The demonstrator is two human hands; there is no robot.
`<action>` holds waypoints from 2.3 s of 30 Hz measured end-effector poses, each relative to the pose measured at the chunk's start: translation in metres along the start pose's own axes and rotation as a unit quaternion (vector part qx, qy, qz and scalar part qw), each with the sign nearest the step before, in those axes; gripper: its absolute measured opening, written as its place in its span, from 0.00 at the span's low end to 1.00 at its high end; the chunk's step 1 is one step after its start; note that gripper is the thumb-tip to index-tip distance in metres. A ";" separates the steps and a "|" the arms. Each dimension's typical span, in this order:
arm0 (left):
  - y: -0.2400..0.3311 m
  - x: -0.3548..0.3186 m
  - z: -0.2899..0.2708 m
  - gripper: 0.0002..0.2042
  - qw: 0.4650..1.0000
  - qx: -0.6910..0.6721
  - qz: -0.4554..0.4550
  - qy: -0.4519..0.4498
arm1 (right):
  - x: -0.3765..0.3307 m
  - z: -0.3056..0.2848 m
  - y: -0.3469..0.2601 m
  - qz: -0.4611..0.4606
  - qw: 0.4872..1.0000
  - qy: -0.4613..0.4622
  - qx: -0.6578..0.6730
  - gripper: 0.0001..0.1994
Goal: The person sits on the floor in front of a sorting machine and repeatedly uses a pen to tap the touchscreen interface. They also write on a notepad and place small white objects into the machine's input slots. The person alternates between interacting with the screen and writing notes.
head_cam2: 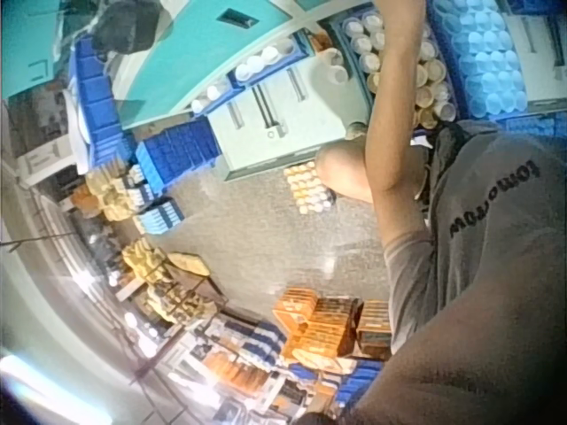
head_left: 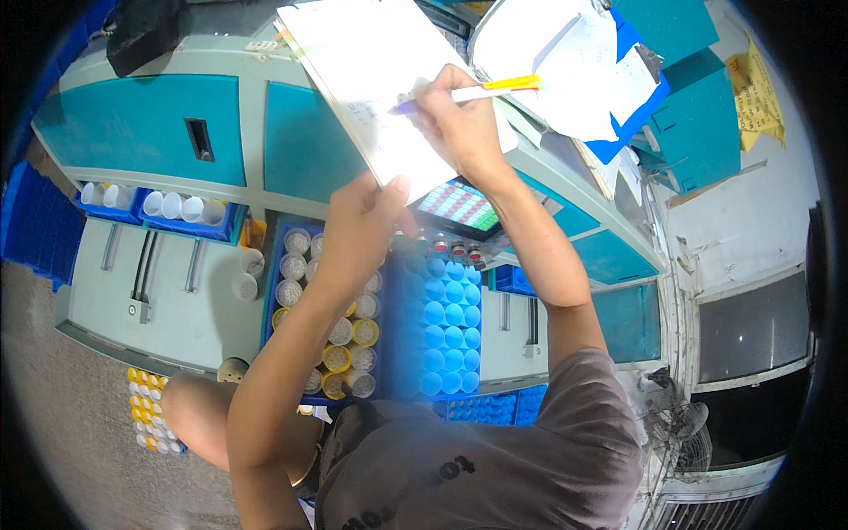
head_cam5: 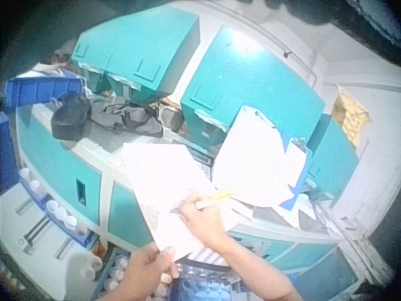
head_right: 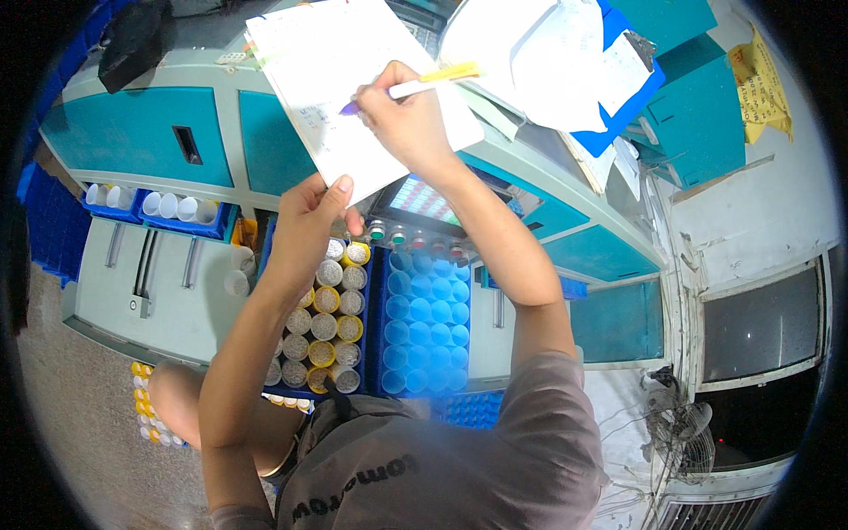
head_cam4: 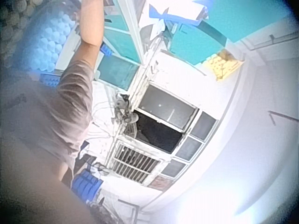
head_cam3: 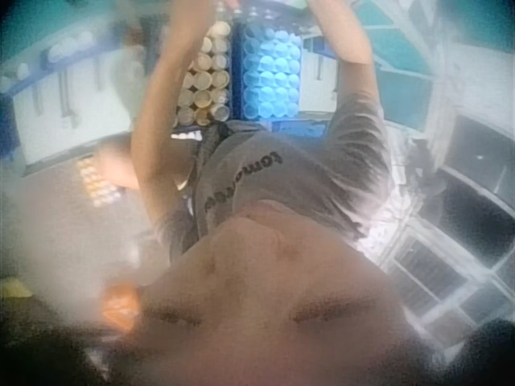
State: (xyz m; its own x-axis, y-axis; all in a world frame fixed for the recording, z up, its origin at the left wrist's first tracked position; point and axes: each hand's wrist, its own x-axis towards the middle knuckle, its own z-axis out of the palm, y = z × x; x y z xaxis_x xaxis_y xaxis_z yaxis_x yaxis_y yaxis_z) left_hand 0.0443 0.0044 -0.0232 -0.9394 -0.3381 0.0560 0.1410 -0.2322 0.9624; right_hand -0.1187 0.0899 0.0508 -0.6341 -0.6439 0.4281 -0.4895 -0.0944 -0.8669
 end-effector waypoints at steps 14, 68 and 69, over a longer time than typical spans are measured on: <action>-0.007 0.006 0.004 0.19 1.000 -0.018 0.009 -0.003 | -0.035 -0.036 -0.064 -0.096 0.899 -0.056 -0.424 0.12; -0.002 0.001 0.009 0.15 0.998 -0.049 -0.026 0.040 | -0.014 -0.035 -0.035 -0.123 0.980 0.055 -0.146 0.16; -0.002 0.002 0.010 0.15 0.997 -0.054 -0.031 0.037 | -0.013 -0.037 -0.036 -0.068 0.987 0.060 -0.136 0.19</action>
State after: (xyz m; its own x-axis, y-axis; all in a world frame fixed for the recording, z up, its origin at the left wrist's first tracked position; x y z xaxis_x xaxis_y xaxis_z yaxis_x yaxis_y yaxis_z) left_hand 0.0395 0.0131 -0.0226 -0.9219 -0.3865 -0.0260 0.1204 -0.3496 0.9291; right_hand -0.1148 0.1299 0.0858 -0.6102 -0.5434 0.5765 -0.7064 0.0439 -0.7064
